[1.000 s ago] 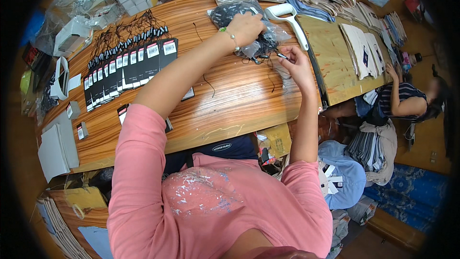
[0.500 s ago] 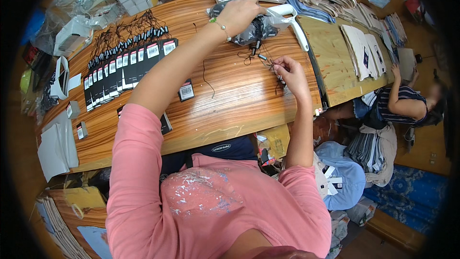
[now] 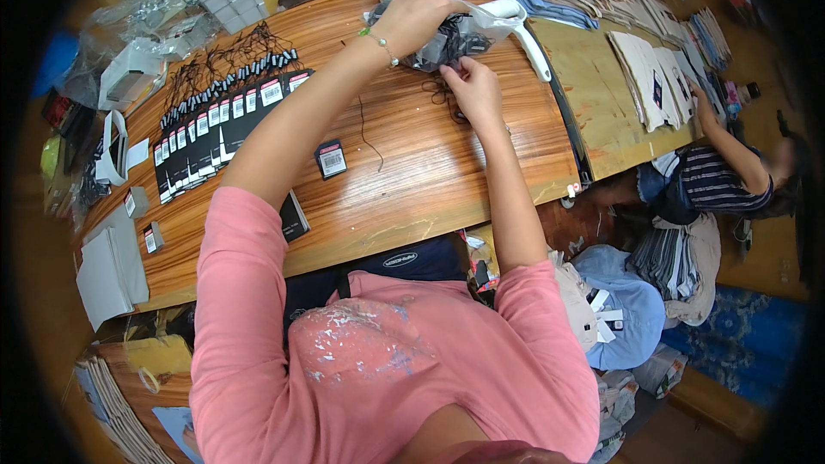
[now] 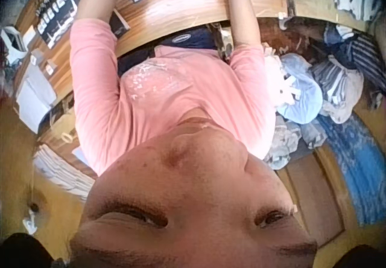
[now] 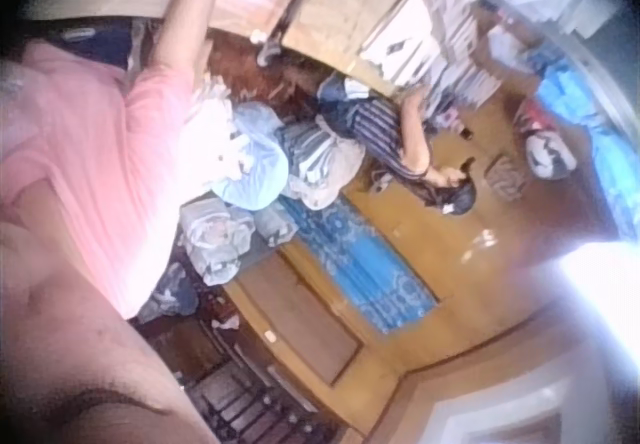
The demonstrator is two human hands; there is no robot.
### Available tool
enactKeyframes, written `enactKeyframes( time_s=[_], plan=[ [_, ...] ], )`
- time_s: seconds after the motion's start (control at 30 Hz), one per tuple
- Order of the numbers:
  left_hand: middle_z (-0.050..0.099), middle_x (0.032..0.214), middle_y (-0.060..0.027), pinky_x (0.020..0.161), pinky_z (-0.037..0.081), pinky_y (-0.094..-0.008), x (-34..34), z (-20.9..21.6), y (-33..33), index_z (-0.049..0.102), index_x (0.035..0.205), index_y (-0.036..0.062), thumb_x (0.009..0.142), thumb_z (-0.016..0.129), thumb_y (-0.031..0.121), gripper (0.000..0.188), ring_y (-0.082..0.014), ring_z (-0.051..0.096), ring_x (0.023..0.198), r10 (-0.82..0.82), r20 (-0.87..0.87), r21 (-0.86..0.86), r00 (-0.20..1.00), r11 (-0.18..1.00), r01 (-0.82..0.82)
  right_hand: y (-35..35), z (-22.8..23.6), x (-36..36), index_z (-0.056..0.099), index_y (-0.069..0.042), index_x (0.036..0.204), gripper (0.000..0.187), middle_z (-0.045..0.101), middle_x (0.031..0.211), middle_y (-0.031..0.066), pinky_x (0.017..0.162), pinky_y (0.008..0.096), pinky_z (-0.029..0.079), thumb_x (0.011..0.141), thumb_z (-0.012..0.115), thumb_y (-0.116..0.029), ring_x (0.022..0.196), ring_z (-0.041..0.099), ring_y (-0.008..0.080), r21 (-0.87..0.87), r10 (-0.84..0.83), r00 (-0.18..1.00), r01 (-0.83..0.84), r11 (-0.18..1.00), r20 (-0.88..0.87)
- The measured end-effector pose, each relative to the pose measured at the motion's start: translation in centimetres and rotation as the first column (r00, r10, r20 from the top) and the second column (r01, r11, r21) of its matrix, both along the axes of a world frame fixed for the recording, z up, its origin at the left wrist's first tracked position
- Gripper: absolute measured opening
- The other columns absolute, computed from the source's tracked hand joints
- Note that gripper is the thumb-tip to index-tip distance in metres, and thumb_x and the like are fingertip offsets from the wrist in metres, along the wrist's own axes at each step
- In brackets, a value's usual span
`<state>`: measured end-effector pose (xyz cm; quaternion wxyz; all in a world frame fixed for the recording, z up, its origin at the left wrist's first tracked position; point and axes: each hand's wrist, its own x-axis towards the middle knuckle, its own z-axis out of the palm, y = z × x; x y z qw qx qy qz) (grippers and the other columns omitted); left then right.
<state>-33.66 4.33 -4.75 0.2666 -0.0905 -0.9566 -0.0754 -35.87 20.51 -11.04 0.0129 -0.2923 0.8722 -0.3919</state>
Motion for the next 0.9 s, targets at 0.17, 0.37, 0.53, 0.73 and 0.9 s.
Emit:
enactKeyframes(
  time_s=[0.17, 0.37, 0.53, 0.73, 0.9],
  plan=[
    [0.054, 0.104, -0.0081, 0.074, 0.049, -0.037, 0.0, -0.3, -0.5, 0.059, 0.11, 0.0202, 0.075, 0.047, -0.004, 0.044, -0.0273, 0.058, 0.088, 0.006, 0.023, -0.005, 1.0, 1.0, -0.006, 2.9, 0.8, 2.4, 0.055, 0.002, 0.081, 0.027, 0.057, 0.072, 0.023, 0.062, 0.042, 0.042, 0.084, 0.051, -0.024, 0.07, 0.055, 0.0391, -0.038, 0.18, 0.971, -0.176, 0.984, 0.157],
    [0.055, 0.101, -0.0076, 0.073, 0.049, -0.0362, 0.1, -0.2, -0.7, 0.061, 0.108, 0.0192, 0.075, 0.048, -0.003, 0.042, -0.0264, 0.059, 0.087, 0.001, 0.004, -0.006, 1.0, 1.0, -0.001, 5.4, 2.3, 4.6, 0.056, -0.001, 0.085, 0.027, 0.059, 0.079, 0.0223, 0.07, 0.0448, 0.043, 0.084, 0.047, -0.027, 0.078, 0.055, 0.0393, 0.28, 0.143, 0.981, -0.174, 0.944, 0.127],
    [0.056, 0.1, -0.0067, 0.073, 0.049, -0.0365, 0.0, -0.2, -0.4, 0.062, 0.103, 0.0151, 0.075, 0.048, -0.003, 0.036, -0.0261, 0.06, 0.085, -0.002, 0.015, -0.002, 1.0, 1.0, 0.002, 6.6, 2.4, 4.7, 0.056, -0.001, 0.081, 0.024, 0.06, 0.071, 0.0131, 0.062, 0.0339, 0.044, 0.086, 0.048, -0.023, 0.066, 0.057, 0.0254, -0.005, 0.181, 0.949, -0.186, 0.982, 0.256],
    [0.056, 0.098, -0.005, 0.078, 0.046, -0.0342, 0.2, -0.7, -0.5, 0.064, 0.097, 0.0139, 0.072, 0.058, 0.0, 0.029, -0.0241, 0.057, 0.09, -0.128, 0.139, 0.126, 0.982, 0.986, 0.111, 5.6, 5.6, 1.9, 0.055, -0.004, 0.08, 0.018, 0.053, 0.066, 0.0007, 0.054, 0.0191, 0.037, 0.088, 0.051, -0.02, 0.059, 0.047, 0.006, -0.574, 0.362, 0.798, -0.025, 0.818, 0.481],
    [0.056, 0.1, -0.0069, 0.082, 0.044, -0.0317, -0.1, -0.9, -0.2, 0.067, 0.091, 0.0101, 0.072, 0.059, 0.001, 0.022, -0.0236, 0.056, 0.092, -0.209, 0.199, 0.294, 0.957, 0.945, 0.145, 4.3, 8.6, 0.5, 0.056, -0.004, 0.082, 0.02, 0.052, 0.069, -0.0001, 0.057, 0.0196, 0.038, 0.089, 0.05, -0.022, 0.06, 0.048, 0.0066, -0.595, 0.389, 0.82, -0.074, 0.8, 0.42]
  ],
)
